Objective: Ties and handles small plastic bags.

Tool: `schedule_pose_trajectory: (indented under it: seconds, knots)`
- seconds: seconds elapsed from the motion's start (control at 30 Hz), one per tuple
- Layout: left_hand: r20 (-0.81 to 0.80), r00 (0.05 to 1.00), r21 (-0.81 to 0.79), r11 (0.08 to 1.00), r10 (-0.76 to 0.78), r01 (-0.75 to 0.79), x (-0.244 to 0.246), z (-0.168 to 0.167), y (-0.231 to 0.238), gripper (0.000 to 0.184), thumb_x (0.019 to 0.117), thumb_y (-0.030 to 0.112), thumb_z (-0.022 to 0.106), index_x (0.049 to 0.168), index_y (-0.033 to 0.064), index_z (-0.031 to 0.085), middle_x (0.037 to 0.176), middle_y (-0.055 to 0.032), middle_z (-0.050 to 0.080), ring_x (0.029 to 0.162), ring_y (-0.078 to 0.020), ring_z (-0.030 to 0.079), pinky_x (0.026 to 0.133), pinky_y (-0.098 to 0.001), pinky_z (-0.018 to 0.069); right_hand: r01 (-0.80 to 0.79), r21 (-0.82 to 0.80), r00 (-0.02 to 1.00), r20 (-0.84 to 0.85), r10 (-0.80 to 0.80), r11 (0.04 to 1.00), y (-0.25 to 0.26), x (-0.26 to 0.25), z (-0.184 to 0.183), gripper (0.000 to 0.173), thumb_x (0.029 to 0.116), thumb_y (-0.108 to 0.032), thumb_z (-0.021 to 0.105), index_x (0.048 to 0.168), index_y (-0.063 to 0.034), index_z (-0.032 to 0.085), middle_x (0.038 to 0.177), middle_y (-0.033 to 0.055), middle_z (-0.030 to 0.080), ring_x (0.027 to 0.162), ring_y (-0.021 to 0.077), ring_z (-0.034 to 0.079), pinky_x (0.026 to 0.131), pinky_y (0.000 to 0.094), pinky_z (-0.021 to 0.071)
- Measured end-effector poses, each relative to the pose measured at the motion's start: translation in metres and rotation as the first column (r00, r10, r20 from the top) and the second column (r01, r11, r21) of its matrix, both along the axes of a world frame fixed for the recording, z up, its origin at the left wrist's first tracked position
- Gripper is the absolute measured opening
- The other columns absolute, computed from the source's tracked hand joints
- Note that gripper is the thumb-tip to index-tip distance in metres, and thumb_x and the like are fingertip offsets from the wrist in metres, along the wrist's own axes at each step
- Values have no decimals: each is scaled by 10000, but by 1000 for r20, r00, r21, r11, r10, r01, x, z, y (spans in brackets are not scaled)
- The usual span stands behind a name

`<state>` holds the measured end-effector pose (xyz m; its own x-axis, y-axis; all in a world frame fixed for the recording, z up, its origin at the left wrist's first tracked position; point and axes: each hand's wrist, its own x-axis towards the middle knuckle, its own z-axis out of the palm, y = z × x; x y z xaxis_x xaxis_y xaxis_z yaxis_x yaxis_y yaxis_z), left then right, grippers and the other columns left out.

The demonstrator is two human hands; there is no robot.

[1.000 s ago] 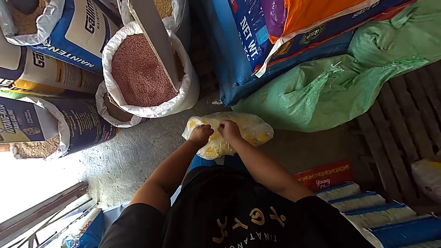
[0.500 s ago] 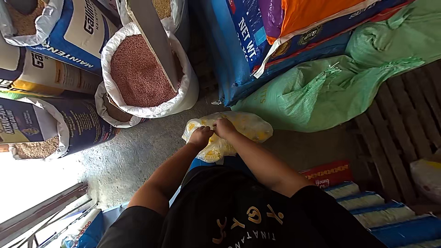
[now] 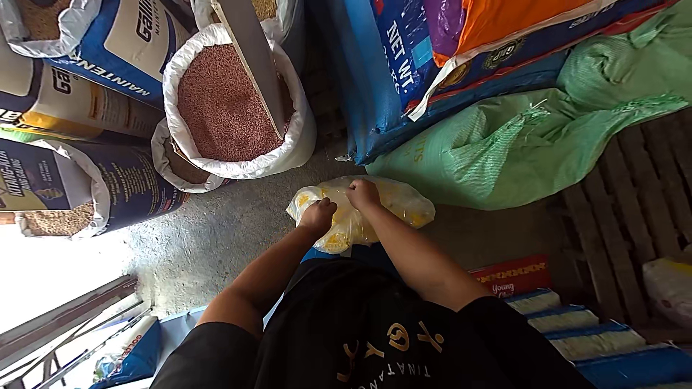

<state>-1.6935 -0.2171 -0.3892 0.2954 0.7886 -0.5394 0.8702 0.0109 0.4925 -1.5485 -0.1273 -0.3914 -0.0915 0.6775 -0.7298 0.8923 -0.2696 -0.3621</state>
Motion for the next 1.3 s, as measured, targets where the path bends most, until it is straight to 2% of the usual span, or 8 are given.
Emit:
schedule_pose_trajectory:
  seconds: [0.23, 0.37, 0.47, 0.53, 0.63, 0.73, 0.93, 1.3]
  knots:
    - [35, 998, 28, 998, -58, 57, 9, -3, -17, 251, 1000, -8, 490, 1131, -14, 704, 1120, -212, 675, 1114, -376, 659, 969, -514, 532, -213, -185, 969, 84, 232, 959, -8, -17, 15, 464, 1067, -361, 409, 1100, 1, 698, 1200, 212, 687, 1185, 368, 642, 941, 607, 505]
    - [2, 985, 71, 983, -171, 170, 6, -3, -18, 246, 996, -10, 502, 1113, 6, 717, 1109, -181, 682, 1158, -366, 625, 970, -528, 514, -306, -182, 944, 70, 322, 935, -9, -21, 7, 707, 1004, -657, 467, 1094, 4, 699, 1146, 225, 692, 1137, 378, 657, 914, 603, 516]
    - [-34, 975, 187, 957, -219, 222, 8, -5, -22, 222, 981, 18, 534, 1058, 51, 740, 1120, -132, 700, 1210, -343, 589, 1026, -524, 455, -335, -210, 926, 107, 362, 919, -11, -21, -2, 433, 937, -377, 703, 1156, -4, 687, 1179, 227, 687, 1144, 385, 659, 925, 608, 528]
    - [-13, 990, 183, 973, -139, 139, 8, -8, -21, 241, 1004, 118, 540, 1124, 55, 740, 1299, -143, 667, 1343, -339, 531, 1122, -537, 394, -330, -207, 930, 97, 355, 921, -12, -17, -9, 319, 923, -227, 732, 1157, -11, 708, 1193, 232, 692, 1159, 399, 657, 949, 622, 526]
    - [-83, 996, 16, 999, -35, 36, 10, -9, -14, 513, 1023, 344, 537, 1437, 42, 546, 1533, -165, 497, 1449, -312, 438, 1203, -506, 307, -256, -219, 963, 29, 269, 942, -14, -3, -19, 300, 940, -289, 740, 1144, -69, 748, 1180, 197, 712, 1161, 378, 657, 986, 621, 502]
    - [-152, 977, -93, 986, -149, 136, 15, -15, -9, 721, 1034, 535, 518, 1526, 14, 438, 1497, -195, 521, 1379, -344, 490, 1131, -548, 348, -149, -241, 988, 10, 156, 959, -18, 4, -24, 261, 960, -309, 706, 1105, -103, 777, 1143, 174, 730, 1111, 358, 677, 968, 610, 506]
    - [-109, 964, -64, 970, -241, 236, 24, -20, -12, 230, 994, 26, 518, 1133, 11, 700, 1081, -166, 712, 1097, -320, 661, 1069, -489, 431, 1, -196, 998, 66, 12, 981, -26, 2, -16, 244, 986, -257, 658, 1098, -65, 760, 1137, 184, 724, 1130, 359, 671, 969, 594, 510]
    - [25, 967, -81, 964, -254, 255, 17, 9, 8, 217, 1027, 47, 506, 1119, -25, 689, 1084, -208, 700, 1082, -373, 673, 1001, -527, 489, 344, -1, 939, 16, -344, 939, -10, 10, -20, 231, 997, -185, 652, 1069, 20, 732, 1133, 230, 699, 1128, 373, 648, 975, 571, 490]
